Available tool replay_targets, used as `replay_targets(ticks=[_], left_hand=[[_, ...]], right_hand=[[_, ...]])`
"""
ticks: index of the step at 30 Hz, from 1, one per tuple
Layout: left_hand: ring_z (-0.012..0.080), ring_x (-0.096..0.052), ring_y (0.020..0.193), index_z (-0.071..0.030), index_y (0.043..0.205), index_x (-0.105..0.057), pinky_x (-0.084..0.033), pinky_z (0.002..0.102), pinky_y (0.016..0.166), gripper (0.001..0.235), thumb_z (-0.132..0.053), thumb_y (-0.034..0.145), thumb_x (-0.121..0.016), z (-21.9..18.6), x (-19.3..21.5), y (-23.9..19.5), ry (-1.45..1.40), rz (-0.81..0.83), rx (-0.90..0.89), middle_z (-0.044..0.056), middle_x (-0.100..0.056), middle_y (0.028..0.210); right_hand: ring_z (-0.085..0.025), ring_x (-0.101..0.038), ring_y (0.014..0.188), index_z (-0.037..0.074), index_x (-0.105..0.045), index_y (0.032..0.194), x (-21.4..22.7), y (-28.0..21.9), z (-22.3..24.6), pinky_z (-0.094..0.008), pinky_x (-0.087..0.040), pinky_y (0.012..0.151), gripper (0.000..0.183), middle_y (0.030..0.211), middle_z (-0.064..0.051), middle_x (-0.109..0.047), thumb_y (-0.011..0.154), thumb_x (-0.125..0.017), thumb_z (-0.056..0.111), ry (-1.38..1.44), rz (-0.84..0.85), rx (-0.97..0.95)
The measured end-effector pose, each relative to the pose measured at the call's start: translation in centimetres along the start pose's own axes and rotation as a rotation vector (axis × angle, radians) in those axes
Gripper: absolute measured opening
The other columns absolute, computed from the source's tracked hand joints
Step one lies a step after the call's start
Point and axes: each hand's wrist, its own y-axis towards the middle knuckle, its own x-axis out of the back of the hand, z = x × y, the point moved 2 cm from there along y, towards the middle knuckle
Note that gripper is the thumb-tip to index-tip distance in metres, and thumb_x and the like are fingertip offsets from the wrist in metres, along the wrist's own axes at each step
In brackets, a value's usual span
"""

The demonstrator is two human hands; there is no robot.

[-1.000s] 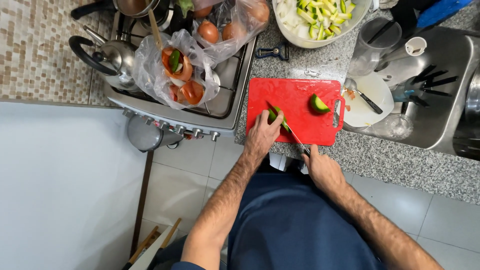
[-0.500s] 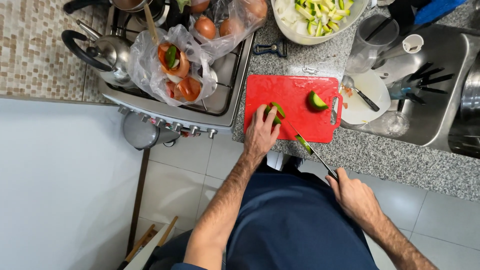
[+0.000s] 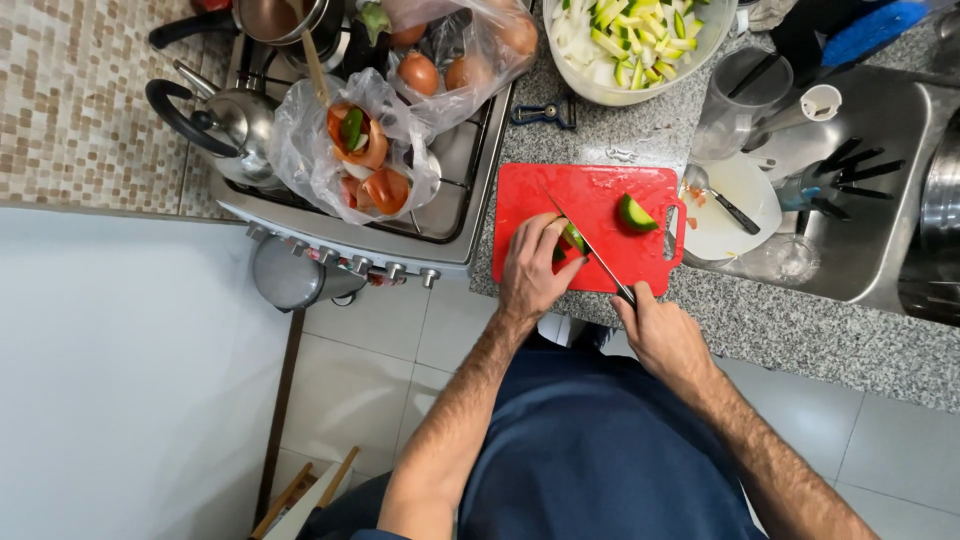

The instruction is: The recorder is slicing a green zucchini into pieces on a red cutting board in a kitchen.

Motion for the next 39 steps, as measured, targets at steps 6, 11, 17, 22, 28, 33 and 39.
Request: replay_targets(ticks=[6, 11, 17, 22, 28, 33, 39], left_hand=[[0.0332, -0.067, 0.129, -0.009, 0.125, -0.073, -0.044, 0.06, 0.126, 0.037, -0.016, 0.091, -0.085, 5.4, -2.6, -1.2, 0.059, 0.058, 0.08, 0.01, -0.067, 0.119], [0.0326, -0.065, 0.13, -0.01, 0.126, -0.072, -0.043, 0.059, 0.127, 0.044, -0.024, 0.086, -0.085, 5.4, -2.4, -1.3, 0.094, 0.051, 0.079, 0.008, -0.065, 0.125], [0.0359, -0.064, 0.133, -0.01, 0.132, -0.072, -0.039, 0.065, 0.128, 0.056, -0.031, 0.082, -0.088, 3.2, -1.4, -0.2, 0.161, 0.192, 0.118, 0.012, -0.064, 0.129], [0.0374, -0.064, 0.136, -0.009, 0.144, -0.065, -0.038, 0.065, 0.129, 0.071, -0.033, 0.081, -0.087, 3.5, -2.1, -0.1, 0.194, 0.263, 0.226, 0.014, -0.064, 0.133], [0.0429, -0.066, 0.134, -0.009, 0.164, -0.053, -0.044, 0.065, 0.125, 0.089, -0.02, 0.083, -0.088, 3.6, -0.6, -0.4, -0.034, 0.268, 0.279, 0.021, -0.069, 0.136], [0.0358, -0.06, 0.141, -0.009, 0.155, -0.061, -0.04, 0.06, 0.127, 0.08, -0.024, 0.083, -0.094, 4.2, -1.0, -1.0, 0.038, 0.269, 0.189, 0.015, -0.066, 0.142], [0.0335, -0.052, 0.151, -0.015, 0.157, -0.056, -0.024, 0.072, 0.135, 0.079, -0.026, 0.087, -0.09, 3.9, -1.5, 1.2, 0.062, 0.515, 0.16, 0.01, -0.065, 0.144]], right_hand=[[-0.059, -0.078, 0.109, 0.015, -0.059, 0.127, 1.3, -0.2, 1.6, -0.068, -0.06, 0.098, 0.048, 0.101, -0.036, -0.08, 0.116, -0.042, 0.058, 0.022, 0.001, 0.0], [-0.059, -0.079, 0.104, 0.015, -0.059, 0.125, 1.4, 0.2, 0.2, -0.067, -0.061, 0.094, 0.047, 0.098, -0.033, -0.079, 0.116, -0.045, 0.059, 0.052, -0.05, -0.024], [-0.057, -0.076, 0.095, 0.007, -0.055, 0.118, -0.2, 3.5, -0.2, -0.07, -0.061, 0.081, 0.039, 0.101, -0.026, -0.073, 0.105, -0.074, 0.038, 0.101, -0.268, 0.173], [-0.058, -0.074, 0.086, 0.005, -0.056, 0.128, -1.3, 9.9, 2.5, -0.073, -0.063, 0.081, 0.043, 0.123, -0.021, -0.062, 0.1, -0.081, 0.025, 0.088, -0.38, 0.327], [-0.047, -0.075, 0.103, 0.007, -0.052, 0.129, -2.4, 13.1, 1.2, -0.066, -0.063, 0.081, 0.047, 0.11, -0.014, -0.064, 0.103, -0.08, 0.035, -0.055, -0.403, 0.372], [-0.044, -0.077, 0.102, 0.011, -0.055, 0.122, -2.8, 12.7, 0.1, -0.061, -0.063, 0.081, 0.054, 0.102, -0.014, -0.067, 0.097, -0.083, 0.049, -0.015, -0.418, 0.313], [-0.041, -0.079, 0.095, 0.015, -0.06, 0.116, -2.1, 9.1, -0.3, -0.055, -0.062, 0.077, 0.044, 0.094, -0.011, -0.074, 0.097, -0.087, 0.043, 0.176, -0.487, 0.284]])
